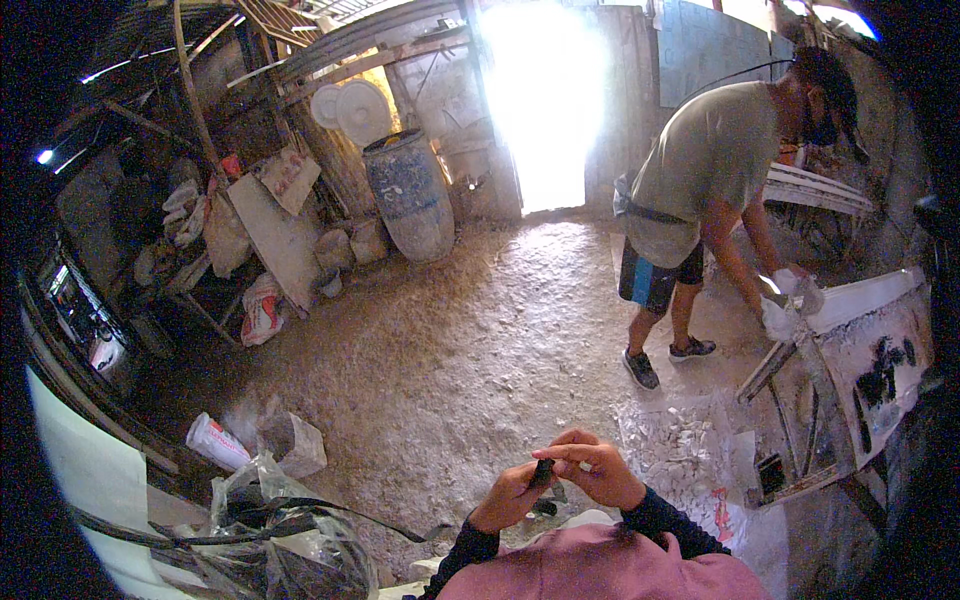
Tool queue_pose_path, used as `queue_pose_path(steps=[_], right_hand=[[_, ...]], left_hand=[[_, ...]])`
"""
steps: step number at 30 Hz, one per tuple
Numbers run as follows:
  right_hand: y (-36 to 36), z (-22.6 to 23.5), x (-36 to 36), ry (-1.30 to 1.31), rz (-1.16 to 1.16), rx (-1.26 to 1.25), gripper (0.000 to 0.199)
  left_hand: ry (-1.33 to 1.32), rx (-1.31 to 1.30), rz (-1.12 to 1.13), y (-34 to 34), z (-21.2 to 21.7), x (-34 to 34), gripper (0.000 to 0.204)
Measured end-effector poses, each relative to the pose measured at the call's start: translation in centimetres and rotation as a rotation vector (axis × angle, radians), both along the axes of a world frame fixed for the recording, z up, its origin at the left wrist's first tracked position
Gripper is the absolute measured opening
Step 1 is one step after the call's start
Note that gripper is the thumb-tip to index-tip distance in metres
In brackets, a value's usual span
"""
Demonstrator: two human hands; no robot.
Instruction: The person sits on the floor and ties black cords into knots by hand. They repeatedly pick up cords, tie them, and place the finished knots on the table. Another person is visible in the background working at a separate table.
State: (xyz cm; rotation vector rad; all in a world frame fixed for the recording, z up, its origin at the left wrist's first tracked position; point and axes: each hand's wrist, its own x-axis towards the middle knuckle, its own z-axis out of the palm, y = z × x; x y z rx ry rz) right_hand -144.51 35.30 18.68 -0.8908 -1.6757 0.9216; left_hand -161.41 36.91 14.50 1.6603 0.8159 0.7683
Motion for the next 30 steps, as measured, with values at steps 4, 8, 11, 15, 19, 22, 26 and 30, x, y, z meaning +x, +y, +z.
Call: queue_pose_path(steps=[4,8,11,15,19,22,26,30], right_hand=[[0.2,-0.3,0.2,0.002,0.012,-0.047,0.019],[0.1,-1.1,0.1,0.047,-0.015,-0.064,0.012],[0.1,-1.7,-0.4,0.089,-0.039,-0.063,0.01],[0.0,-2.2,-0.8,0.093,-0.098,0.009,0.008],[0.1,-2.8,-1.2,0.012,-0.19,0.086,0.008],[0.4,-3.2,-1.7,0.104,-0.119,0.033,0.017],[0.5,-3.6,-2.2,0.427,0.214,-0.234,0.045],[0.5,-4.0,-2.5,0.26,0.34,-0.209,0.072]], left_hand=[[0.07,0.097,0.006,0.0,0.2,-0.1,0.014],[0.035,0.077,-0.021,0.1,0.2,0.0,0.014],[0.033,0.081,-0.023,0.1,0.2,0.2,0.015],[0.013,-0.006,0.007,-0.2,0.1,0.6,0.017],[-0.017,0.04,0.028,-0.4,-0.2,0.8,0.017],[-0.145,-0.065,0.011,-0.2,-0.7,1.0,0.016],[-0.338,0.063,0.085,0.7,-1.3,1.2,0.026],[-0.369,0.173,0.182,0.6,-1.0,0.4,0.038]])
